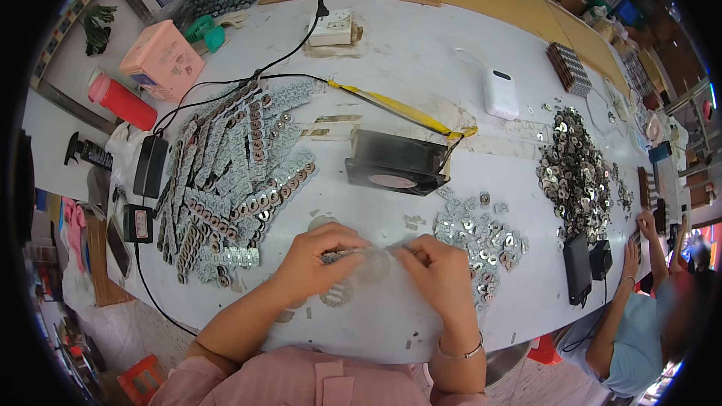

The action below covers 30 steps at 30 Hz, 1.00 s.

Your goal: The person assembles LED strips by attaching electronic components to them and organizing the completed strips on a workspace by hand.

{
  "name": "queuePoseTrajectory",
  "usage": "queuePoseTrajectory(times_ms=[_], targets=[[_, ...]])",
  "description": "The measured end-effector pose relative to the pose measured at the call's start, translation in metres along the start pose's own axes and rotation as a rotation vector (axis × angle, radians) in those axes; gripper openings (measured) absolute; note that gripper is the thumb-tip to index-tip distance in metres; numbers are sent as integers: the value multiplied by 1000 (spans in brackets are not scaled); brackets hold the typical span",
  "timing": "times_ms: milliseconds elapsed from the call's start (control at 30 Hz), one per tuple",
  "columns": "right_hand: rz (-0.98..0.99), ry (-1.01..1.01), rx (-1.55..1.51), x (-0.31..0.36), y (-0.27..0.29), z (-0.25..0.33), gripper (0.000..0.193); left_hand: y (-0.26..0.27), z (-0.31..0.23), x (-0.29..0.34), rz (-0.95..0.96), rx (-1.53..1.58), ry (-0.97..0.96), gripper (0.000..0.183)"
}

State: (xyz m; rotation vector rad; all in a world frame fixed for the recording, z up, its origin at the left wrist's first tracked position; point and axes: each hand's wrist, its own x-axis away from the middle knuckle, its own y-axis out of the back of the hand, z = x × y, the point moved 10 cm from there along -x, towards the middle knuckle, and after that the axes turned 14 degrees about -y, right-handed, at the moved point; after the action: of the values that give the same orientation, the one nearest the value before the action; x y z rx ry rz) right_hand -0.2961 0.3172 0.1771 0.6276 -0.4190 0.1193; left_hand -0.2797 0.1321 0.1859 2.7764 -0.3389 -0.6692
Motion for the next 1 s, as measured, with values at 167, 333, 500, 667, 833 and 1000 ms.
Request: queuePoseTrajectory(times_ms=[167, 333, 500, 667, 833, 1000], targets=[[84, 15, -81, 6, -4, 9, 12, -16, 39, 27, -54, 484, 606, 15], [498, -97, -233, 7, -41, -5, 14, -16, 40, 30, 77, 530, 605, 14], [542, -97, -423, 17, -54, 0, 20, -22, 32, 27, 155, 684, 606, 15], [568, -113, -645, 15, -55, 4, 17, -12, 22, 19, 9, 630, 474, 13], [201, 41, -386, 9, -36, 4, 12, 8, -10, 0, -80, 162, 0, 14], [234, 11, -384, 7, -38, 2, 12, 10, -11, 6, -119, 27, 5, 16]])
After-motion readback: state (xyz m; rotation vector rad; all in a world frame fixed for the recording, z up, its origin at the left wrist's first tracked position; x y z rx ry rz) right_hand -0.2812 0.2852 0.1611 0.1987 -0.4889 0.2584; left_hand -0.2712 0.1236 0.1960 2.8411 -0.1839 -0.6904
